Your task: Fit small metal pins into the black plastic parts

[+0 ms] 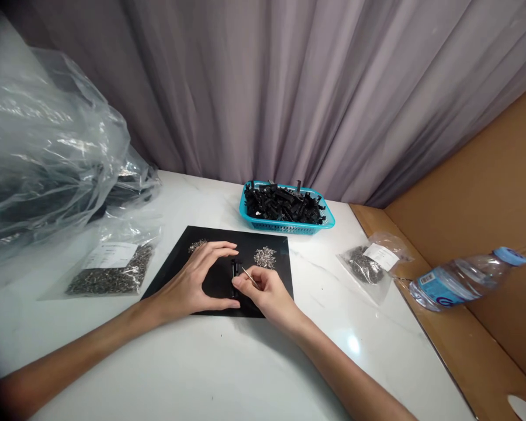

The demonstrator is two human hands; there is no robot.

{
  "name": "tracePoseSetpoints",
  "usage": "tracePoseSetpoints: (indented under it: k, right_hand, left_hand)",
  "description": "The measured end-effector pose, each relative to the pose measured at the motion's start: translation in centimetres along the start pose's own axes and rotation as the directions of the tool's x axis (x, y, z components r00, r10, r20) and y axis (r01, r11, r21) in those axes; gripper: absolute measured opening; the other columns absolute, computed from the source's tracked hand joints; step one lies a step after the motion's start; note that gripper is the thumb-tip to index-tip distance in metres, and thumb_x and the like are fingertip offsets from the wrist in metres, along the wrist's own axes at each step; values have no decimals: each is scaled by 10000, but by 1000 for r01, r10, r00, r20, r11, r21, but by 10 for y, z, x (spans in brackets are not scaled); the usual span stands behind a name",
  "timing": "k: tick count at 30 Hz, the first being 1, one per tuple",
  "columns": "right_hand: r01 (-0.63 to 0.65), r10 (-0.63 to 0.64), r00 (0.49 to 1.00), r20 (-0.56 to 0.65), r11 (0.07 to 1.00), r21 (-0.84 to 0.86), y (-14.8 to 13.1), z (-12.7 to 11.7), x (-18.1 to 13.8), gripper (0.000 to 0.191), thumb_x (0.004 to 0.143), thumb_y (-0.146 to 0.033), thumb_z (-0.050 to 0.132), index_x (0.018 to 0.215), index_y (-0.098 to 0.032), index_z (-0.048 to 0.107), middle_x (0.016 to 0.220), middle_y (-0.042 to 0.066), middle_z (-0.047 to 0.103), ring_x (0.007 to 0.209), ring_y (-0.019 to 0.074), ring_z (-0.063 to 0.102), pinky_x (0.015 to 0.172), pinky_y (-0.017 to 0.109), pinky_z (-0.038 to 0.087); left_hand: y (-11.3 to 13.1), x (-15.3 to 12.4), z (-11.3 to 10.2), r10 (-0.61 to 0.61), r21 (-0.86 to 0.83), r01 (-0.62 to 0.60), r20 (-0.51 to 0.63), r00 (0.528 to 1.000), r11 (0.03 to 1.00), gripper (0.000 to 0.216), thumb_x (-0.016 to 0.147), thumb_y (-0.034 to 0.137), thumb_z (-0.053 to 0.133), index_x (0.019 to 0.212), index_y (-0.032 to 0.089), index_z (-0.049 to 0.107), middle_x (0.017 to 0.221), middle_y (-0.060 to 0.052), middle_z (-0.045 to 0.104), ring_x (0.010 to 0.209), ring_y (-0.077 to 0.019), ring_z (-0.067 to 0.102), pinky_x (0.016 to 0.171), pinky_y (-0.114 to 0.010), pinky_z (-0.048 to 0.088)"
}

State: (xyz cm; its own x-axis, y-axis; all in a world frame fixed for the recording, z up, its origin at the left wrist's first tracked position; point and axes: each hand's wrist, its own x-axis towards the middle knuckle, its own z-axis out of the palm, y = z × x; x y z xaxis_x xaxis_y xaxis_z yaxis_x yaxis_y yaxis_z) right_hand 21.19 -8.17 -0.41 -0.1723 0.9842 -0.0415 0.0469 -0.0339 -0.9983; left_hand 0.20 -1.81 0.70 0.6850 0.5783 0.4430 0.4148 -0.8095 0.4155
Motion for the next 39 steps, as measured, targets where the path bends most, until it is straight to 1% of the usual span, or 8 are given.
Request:
tracePoseSetpoints:
  k: [5, 9, 11, 15, 21, 25, 32, 39]
  right_hand:
    - [139, -171, 974, -146, 969, -203, -4, -22, 18, 476, 844, -652, 709, 781, -190, 610, 636, -47, 489, 568, 110, 390, 532, 253, 303]
    - [185, -353, 905, -239, 830, -526, -36, -52, 48, 403, 892, -580, 653, 775, -196, 611, 599, -46, 496, 569, 132, 445, 560, 261, 315]
    - [129, -420, 869, -261, 702, -700, -59, -63, 66, 322, 899, -493, 652, 770, -200, 624, 655, -22, 583, 614, 148, 518, 593, 264, 334]
    - [-61, -388, 887, -252, 441, -895, -99, -69, 106, 248, 946, -410, 581, 809, -213, 646, 745, 11, 698, 695, 166, 628, 632, 259, 386]
    - [-180, -383, 880, -282, 279, -943, -114, -58, 161, 133, 883, -292, 644, 859, -182, 715, 923, 129, 768, 875, 266, 710, 695, 298, 411]
    - [-216, -395, 874, -284, 209, -954, -122, -60, 177, 253, 984, -360, 569, 940, -165, 725, 1032, 166, 764, 968, 285, 715, 752, 308, 424]
    - [-164, -483, 846, -226, 169, -972, -123, -57, 130, 374, 1074, -408, 415, 886, -207, 668, 897, 77, 746, 835, 224, 691, 633, 282, 315]
    - [189, -605, 795, -50, 325, -926, -29, -34, 47, 395, 1081, -387, 435, 760, -212, 583, 676, 4, 614, 609, 152, 559, 594, 272, 308]
  left_hand:
    - [-7, -3, -7, 48, 135, -33, -106, 993, 990, 698, 869, 577, 734, 1410, 251, 439, 1393, -116, 570, 1250, -319, 572, 1102, -499, 429]
    - [-12, -3, -12, 28, 196, -8, -103, 994, 981, 513, 949, 475, 668, 1365, 240, 478, 1344, -96, 627, 1138, -296, 637, 1087, -525, 423]
    - [-13, -2, -13, 22, 192, -6, -80, 997, 981, 383, 975, 411, 633, 1299, 235, 527, 1287, -83, 664, 1086, -278, 660, 1068, -511, 439]
    - [-14, -2, -15, 61, 179, -50, -52, 997, 983, 222, 984, 323, 598, 1182, 224, 586, 1164, -73, 697, 1038, -262, 664, 1012, -463, 479]
    - [-16, -6, -13, 69, 236, -62, -21, 997, 970, 166, 974, 312, 606, 1121, 233, 612, 1202, -74, 639, 1056, -264, 629, 1029, -467, 464]
    - [-17, -7, -13, 95, 279, -85, -21, 995, 956, 103, 982, 267, 600, 1071, 216, 607, 1205, -74, 613, 1048, -250, 606, 996, -448, 464]
    - [-21, -4, -19, 96, 304, -89, -8, 995, 949, 41, 976, 237, 613, 988, 206, 589, 1119, -61, 617, 1011, -243, 585, 916, -399, 477]
    - [-25, -5, -18, 90, 365, -90, 17, 996, 927, 51, 977, 246, 608, 958, 202, 592, 1056, -47, 632, 977, -241, 596, 918, -407, 458]
